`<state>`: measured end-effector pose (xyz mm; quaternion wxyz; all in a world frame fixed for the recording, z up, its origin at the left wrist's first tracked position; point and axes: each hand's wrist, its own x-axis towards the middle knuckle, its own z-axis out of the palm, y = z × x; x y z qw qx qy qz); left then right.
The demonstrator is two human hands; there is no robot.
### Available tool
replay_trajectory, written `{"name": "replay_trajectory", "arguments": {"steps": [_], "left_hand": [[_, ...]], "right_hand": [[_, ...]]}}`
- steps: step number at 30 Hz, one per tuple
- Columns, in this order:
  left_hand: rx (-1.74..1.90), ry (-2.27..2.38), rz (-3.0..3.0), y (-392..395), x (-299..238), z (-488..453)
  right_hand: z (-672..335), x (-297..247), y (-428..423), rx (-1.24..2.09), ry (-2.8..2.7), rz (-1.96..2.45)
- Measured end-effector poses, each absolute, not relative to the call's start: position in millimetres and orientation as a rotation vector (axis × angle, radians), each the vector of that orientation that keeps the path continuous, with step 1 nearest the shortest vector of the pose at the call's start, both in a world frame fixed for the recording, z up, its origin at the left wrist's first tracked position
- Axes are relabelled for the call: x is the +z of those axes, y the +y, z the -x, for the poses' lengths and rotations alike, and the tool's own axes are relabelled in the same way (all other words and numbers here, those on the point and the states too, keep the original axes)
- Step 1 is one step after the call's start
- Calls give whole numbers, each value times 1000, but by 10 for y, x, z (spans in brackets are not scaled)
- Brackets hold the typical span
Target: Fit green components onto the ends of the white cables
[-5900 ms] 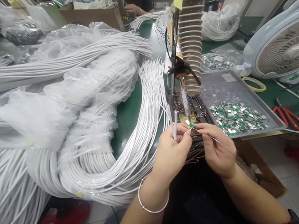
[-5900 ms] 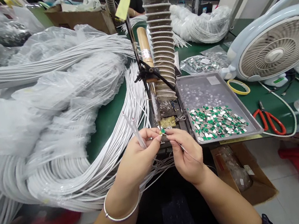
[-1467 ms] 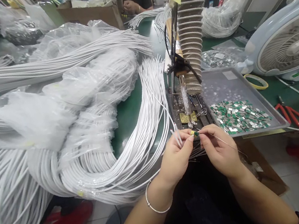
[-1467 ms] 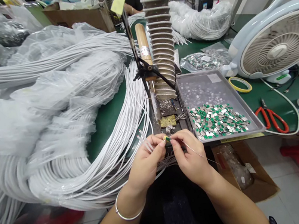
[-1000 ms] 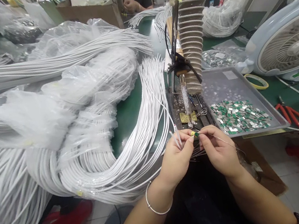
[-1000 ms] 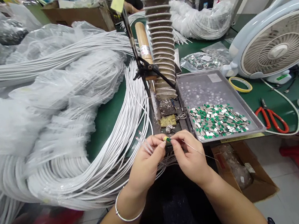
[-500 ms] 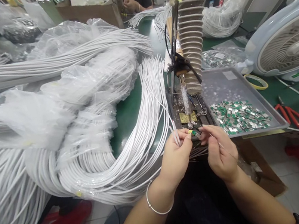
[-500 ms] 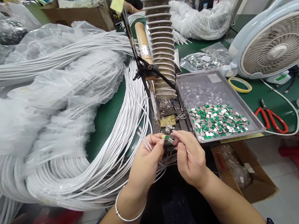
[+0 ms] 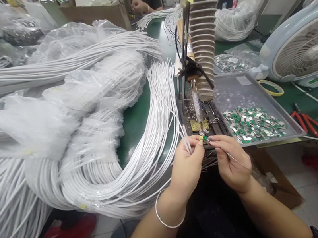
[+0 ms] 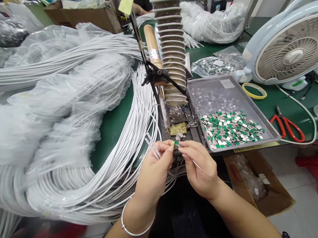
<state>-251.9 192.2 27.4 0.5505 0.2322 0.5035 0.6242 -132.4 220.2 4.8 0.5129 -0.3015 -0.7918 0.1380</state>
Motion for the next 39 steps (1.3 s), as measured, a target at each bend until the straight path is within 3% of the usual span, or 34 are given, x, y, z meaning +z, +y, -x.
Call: {"name": "replay_trajectory", "arguments": {"steps": [39], "left_hand": [[1527, 1241, -613, 1982, 437, 2577]], "right_hand": [[1455, 210, 2294, 149, -1910, 721]]}}
